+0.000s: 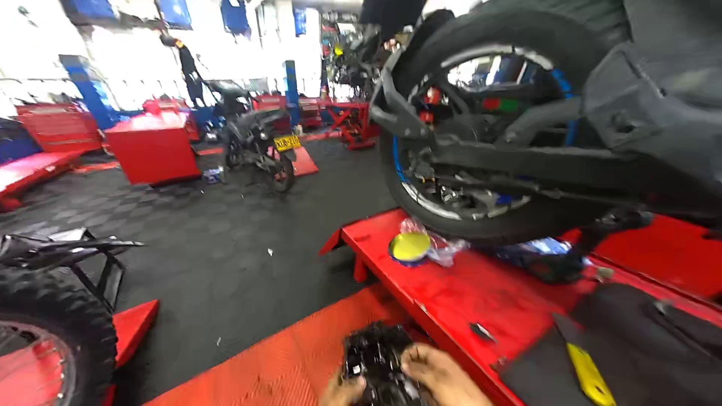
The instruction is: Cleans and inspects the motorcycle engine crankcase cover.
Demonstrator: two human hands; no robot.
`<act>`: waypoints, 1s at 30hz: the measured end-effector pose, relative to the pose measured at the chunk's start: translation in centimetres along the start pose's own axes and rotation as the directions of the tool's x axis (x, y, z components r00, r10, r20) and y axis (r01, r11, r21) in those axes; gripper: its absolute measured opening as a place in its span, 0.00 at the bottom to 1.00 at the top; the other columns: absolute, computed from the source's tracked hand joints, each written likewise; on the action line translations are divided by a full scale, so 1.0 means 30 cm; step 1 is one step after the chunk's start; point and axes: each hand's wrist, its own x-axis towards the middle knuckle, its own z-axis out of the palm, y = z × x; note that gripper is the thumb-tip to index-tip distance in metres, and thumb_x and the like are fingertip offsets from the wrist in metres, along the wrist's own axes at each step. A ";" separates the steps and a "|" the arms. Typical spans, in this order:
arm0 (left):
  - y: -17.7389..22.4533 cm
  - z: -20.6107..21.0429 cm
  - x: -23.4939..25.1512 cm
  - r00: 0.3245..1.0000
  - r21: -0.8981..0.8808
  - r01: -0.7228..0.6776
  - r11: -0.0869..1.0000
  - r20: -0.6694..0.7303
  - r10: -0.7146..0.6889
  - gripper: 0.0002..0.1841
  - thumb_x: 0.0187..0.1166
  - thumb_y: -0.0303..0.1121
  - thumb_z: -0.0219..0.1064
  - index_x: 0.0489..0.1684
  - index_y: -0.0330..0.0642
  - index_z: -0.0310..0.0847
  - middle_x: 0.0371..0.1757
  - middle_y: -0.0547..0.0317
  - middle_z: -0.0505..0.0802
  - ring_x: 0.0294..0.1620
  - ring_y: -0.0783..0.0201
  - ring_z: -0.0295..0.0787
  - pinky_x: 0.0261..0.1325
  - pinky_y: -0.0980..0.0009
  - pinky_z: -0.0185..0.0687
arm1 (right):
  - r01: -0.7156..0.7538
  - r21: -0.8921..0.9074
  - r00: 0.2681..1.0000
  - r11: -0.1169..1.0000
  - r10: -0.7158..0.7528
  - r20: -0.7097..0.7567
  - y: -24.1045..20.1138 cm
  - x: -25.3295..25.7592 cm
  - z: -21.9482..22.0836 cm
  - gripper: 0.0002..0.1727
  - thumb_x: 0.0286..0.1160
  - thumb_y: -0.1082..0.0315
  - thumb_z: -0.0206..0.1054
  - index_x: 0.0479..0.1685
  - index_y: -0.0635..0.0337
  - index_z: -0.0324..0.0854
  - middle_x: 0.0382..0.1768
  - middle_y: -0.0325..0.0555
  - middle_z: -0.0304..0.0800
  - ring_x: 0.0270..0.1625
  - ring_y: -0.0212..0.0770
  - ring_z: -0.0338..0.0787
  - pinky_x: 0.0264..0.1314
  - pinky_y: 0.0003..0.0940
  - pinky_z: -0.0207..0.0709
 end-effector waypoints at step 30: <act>-0.022 -0.043 0.003 0.982 0.148 -0.086 0.985 -0.153 0.109 0.37 0.72 0.47 0.73 0.82 0.41 0.69 0.65 0.50 0.92 0.63 0.58 0.92 0.65 0.58 0.91 | -0.338 -0.887 0.908 0.313 0.357 -0.220 0.069 0.005 0.284 0.13 0.82 0.68 0.60 0.39 0.64 0.89 0.41 0.61 0.93 0.46 0.65 0.92 0.42 0.67 0.82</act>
